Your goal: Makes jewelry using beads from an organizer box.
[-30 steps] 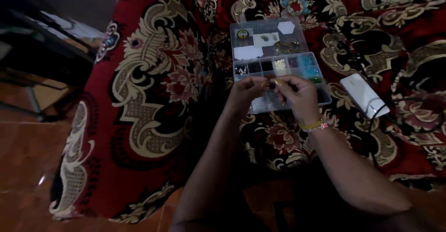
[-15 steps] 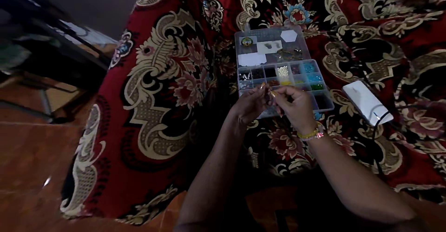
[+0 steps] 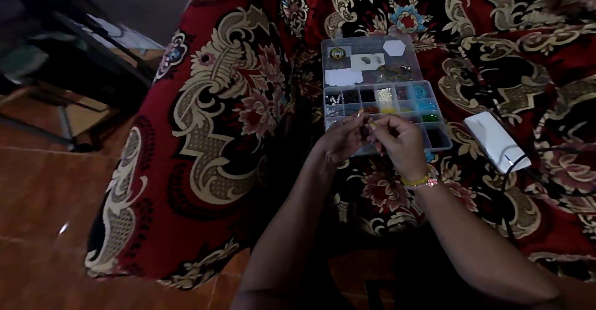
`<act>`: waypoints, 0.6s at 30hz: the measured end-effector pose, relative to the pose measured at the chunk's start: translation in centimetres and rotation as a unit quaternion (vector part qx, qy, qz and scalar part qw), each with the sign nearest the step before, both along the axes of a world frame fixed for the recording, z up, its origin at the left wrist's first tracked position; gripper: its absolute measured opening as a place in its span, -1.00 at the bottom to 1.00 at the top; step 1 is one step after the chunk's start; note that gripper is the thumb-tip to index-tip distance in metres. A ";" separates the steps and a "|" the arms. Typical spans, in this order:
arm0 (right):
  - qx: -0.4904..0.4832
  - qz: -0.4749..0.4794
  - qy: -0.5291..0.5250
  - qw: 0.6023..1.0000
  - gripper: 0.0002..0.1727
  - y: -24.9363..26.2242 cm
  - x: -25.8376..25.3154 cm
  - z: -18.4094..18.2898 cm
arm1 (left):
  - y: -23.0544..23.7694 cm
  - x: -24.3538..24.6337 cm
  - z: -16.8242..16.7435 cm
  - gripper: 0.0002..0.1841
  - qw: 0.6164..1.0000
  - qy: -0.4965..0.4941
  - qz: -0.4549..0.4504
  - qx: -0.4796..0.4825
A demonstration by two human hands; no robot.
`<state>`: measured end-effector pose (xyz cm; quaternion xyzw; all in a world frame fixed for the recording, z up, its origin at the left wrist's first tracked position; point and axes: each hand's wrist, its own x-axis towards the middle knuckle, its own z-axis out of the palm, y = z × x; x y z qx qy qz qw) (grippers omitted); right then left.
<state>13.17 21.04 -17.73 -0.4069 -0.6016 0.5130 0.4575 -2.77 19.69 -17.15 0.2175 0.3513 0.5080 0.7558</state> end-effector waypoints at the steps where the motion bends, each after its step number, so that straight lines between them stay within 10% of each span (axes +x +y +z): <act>1: 0.002 0.001 0.003 1.000 -0.94 0.0 0.0 0.0 | -0.1 0.1 0.3 -0.71 1.000 0.005 0.003 -0.006; 18: 0.054 -0.011 -0.019 0.998 -0.92 0.1 -0.1 -0.7 | -0.3 1.4 0.2 -0.70 0.999 0.000 0.007 -0.031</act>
